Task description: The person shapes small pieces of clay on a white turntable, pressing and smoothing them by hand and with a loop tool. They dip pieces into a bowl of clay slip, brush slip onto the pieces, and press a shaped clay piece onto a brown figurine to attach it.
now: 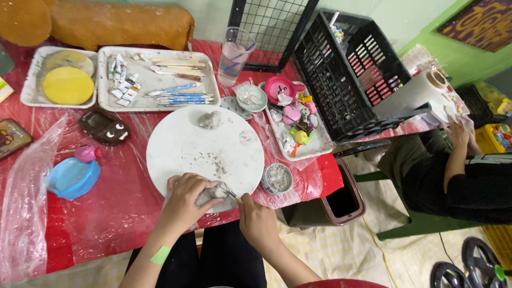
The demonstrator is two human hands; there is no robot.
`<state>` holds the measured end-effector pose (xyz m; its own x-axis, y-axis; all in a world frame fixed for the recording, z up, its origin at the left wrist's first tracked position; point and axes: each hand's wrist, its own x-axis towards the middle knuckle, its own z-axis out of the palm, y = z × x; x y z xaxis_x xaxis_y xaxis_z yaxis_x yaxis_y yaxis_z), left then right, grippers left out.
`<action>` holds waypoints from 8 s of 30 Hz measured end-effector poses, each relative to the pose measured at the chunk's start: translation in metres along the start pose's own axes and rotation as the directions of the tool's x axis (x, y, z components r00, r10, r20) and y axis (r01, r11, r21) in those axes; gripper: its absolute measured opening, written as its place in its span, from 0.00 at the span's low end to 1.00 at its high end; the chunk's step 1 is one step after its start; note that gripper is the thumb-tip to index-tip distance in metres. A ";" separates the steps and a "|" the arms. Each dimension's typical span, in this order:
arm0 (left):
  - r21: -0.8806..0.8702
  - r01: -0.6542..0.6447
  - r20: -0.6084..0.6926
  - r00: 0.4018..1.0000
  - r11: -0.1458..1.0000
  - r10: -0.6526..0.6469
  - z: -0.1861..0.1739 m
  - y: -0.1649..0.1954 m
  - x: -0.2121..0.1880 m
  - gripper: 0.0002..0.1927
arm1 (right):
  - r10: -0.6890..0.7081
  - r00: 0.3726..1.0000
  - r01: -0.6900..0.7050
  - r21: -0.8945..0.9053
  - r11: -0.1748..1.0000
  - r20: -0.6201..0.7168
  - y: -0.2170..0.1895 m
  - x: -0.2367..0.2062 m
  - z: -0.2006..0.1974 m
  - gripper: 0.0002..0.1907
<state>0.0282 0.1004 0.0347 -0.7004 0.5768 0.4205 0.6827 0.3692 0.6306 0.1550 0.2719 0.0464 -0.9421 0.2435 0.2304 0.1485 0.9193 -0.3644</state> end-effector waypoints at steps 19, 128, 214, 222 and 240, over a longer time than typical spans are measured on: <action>-0.043 -0.047 0.043 0.998 0.998 0.049 0.019 0.011 0.016 0.17 | 0.014 1.000 -0.010 -0.200 0.980 0.020 0.043 -0.019 0.014 0.12; -0.051 -0.003 -0.015 1.000 0.999 0.003 0.006 0.005 0.015 0.21 | 0.055 0.992 -0.081 0.247 0.966 0.111 0.043 0.008 -0.034 0.10; 0.008 -0.032 0.061 0.998 0.999 0.031 0.002 0.013 0.018 0.22 | 0.046 0.953 -0.103 0.175 0.979 0.301 0.024 0.024 -0.018 0.17; 0.026 -0.012 0.057 0.998 1.000 0.010 0.007 0.014 0.017 0.22 | 0.183 0.941 -0.235 0.160 0.959 0.285 0.026 0.009 -0.009 0.17; -0.036 -0.025 0.063 0.998 0.999 0.028 0.002 0.009 0.021 0.22 | 0.064 0.952 -0.116 0.160 0.980 0.299 0.014 0.038 -0.023 0.19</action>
<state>0.0200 0.1170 0.0473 -0.6666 0.6318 0.3956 0.6922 0.3277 0.6430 0.1279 0.3013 0.0708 -0.9775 0.1979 -0.0735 0.2064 0.8235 -0.5285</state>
